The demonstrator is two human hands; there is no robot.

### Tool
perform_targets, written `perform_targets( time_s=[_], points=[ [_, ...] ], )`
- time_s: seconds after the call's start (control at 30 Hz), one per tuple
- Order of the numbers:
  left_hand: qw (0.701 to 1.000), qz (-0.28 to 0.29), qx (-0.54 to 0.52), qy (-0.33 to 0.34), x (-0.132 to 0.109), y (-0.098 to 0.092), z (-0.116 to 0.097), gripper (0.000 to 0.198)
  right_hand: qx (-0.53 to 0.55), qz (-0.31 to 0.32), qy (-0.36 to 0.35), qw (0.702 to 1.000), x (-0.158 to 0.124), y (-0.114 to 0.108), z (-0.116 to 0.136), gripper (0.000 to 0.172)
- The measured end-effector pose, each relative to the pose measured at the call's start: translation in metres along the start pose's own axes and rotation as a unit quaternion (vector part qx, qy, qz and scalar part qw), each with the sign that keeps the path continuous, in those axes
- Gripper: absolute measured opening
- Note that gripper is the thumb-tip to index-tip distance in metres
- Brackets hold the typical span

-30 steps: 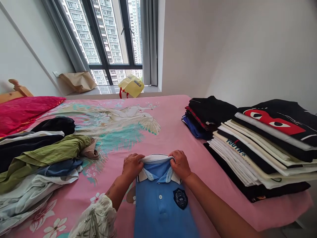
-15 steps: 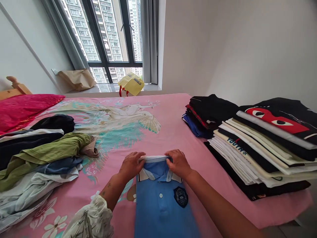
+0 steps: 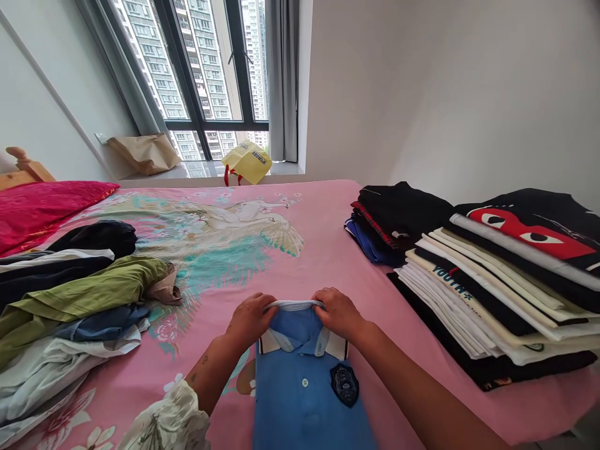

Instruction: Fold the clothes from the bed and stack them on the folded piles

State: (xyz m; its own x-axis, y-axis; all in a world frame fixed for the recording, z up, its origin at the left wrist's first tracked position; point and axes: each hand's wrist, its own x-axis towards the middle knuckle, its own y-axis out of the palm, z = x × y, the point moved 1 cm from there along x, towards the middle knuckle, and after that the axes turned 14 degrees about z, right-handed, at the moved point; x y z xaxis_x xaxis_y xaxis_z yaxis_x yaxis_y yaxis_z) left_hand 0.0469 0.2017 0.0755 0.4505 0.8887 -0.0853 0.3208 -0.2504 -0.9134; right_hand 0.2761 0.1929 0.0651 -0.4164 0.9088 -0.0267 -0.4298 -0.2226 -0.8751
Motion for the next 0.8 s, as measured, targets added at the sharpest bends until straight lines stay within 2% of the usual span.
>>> perform_targets(
  time_s=[0.1,0.2,0.3,0.37,0.5,0.6,0.67,0.77,0.8],
  points=[
    [1.0,0.019,-0.022,-0.01,0.0,0.002,-0.001,0.022,0.008,-0.009,0.017,1.0,0.0,-0.001,0.001,0.018],
    [0.998,0.013,-0.057,-0.03,0.001,0.002,-0.004,0.018,0.083,0.051,0.016,0.995,0.003,0.0,0.001,0.029],
    [0.991,0.049,-0.123,-0.017,0.004,0.002,-0.006,0.018,0.124,0.089,0.02,0.988,0.008,-0.002,0.001,0.029],
    [0.99,0.045,-0.128,-0.038,0.006,0.003,-0.006,0.019,0.107,0.076,0.013,0.991,0.011,-0.002,0.003,0.023],
    [0.991,-0.028,-0.086,-0.1,0.009,0.005,-0.005,0.018,0.041,0.004,0.021,0.999,0.012,-0.002,0.007,0.016],
    [0.987,0.003,-0.12,-0.109,0.008,0.007,-0.001,0.019,0.059,0.014,0.022,0.998,0.011,0.0,0.003,0.016],
    [0.988,0.014,-0.103,-0.111,0.005,0.007,0.002,0.02,0.052,0.017,0.027,0.998,0.01,-0.001,-0.001,0.015],
    [0.994,-0.012,-0.02,-0.11,0.001,0.004,0.002,0.023,-0.008,0.012,0.03,0.999,0.009,-0.002,-0.003,0.012],
    [0.993,-0.017,-0.023,-0.116,0.001,0.004,0.001,0.024,-0.024,0.013,0.028,0.999,0.009,-0.002,-0.002,0.012]
  ],
)
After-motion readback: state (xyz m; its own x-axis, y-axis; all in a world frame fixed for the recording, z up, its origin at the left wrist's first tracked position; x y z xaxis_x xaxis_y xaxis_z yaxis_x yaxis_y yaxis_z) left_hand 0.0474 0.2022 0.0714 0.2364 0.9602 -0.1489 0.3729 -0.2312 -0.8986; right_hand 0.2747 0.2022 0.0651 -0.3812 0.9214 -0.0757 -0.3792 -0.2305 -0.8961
